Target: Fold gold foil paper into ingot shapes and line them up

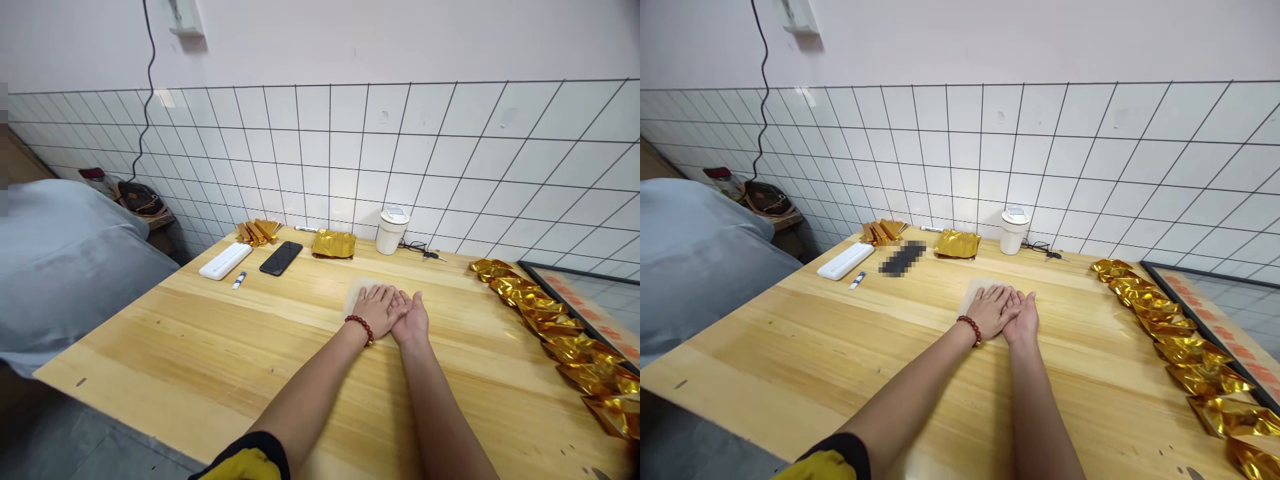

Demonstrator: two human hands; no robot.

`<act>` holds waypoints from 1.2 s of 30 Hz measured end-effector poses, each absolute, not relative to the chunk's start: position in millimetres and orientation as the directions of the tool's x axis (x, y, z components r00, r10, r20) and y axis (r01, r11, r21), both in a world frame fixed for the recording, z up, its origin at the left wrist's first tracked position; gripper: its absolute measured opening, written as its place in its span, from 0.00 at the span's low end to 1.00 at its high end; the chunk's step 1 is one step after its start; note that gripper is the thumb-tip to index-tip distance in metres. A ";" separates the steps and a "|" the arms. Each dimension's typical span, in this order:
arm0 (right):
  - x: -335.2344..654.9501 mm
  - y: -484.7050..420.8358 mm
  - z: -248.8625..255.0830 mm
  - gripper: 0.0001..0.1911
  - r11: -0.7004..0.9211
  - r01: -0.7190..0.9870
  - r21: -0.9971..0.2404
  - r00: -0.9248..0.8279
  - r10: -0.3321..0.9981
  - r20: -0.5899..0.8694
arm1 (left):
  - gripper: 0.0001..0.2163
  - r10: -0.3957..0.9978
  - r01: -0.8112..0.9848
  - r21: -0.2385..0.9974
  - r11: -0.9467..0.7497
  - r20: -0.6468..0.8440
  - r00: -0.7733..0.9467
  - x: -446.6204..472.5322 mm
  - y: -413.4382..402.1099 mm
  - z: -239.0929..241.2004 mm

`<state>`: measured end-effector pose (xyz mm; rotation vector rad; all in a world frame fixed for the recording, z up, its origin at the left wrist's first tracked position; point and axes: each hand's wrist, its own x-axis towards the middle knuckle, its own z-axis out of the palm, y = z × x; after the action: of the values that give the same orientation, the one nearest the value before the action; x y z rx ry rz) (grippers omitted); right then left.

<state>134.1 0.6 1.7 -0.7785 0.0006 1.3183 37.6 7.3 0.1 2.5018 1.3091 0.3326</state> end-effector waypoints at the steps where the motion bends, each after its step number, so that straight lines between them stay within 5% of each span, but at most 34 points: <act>1: 134.3 0.9 1.0 0.22 0.042 -0.862 -0.505 0.287 0.863 -0.417 | 0.38 0.819 0.751 0.366 -0.549 0.061 0.570 35.3 9.8 -2.1; 10: 138.3 -2.9 0.8 0.19 0.026 -0.878 -0.478 0.253 0.872 -0.419 | 0.36 0.864 0.838 0.216 -0.500 0.065 0.499 -13.8 6.8 -9.7; 16: 126.9 -8.2 3.7 0.17 -0.141 -0.852 -0.504 0.034 0.947 -0.321 | 0.33 0.881 0.856 0.211 -0.472 0.099 0.462 -16.9 -5.5 -12.7; 22: 143.9 -1.5 -2.6 0.12 0.075 -0.872 -0.484 0.311 0.849 -0.427 | 0.33 0.879 0.856 0.200 -0.476 0.094 0.467 -16.6 -2.6 -10.7; 27: 145.4 -7.8 4.1 0.14 0.206 -0.834 -0.513 0.412 0.849 -0.330 | 0.33 0.885 0.863 0.198 -0.465 0.073 0.460 -15.4 -3.3 -8.4; 30: 137.0 -10.9 6.7 0.19 0.081 -0.872 -0.483 0.206 0.955 -0.212 | 0.33 0.883 0.860 0.200 -0.469 0.071 0.465 -15.1 -3.7 -7.6; 33: 133.4 -9.0 3.7 0.18 -0.119 -0.875 -0.470 0.054 0.940 -0.338 | 0.33 0.880 0.858 0.198 -0.475 0.070 0.470 -15.0 -3.7 -7.6; 36: 135.8 -5.8 -0.2 0.17 -0.154 -0.883 -0.444 0.042 0.915 -0.400 | 0.34 0.886 0.864 0.196 -0.463 0.067 0.460 -14.6 -3.5 -7.9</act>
<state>135.8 -5.8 -0.2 -0.7129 -0.0587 1.5711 -14.6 -3.5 -7.9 2.5670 1.5483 0.2410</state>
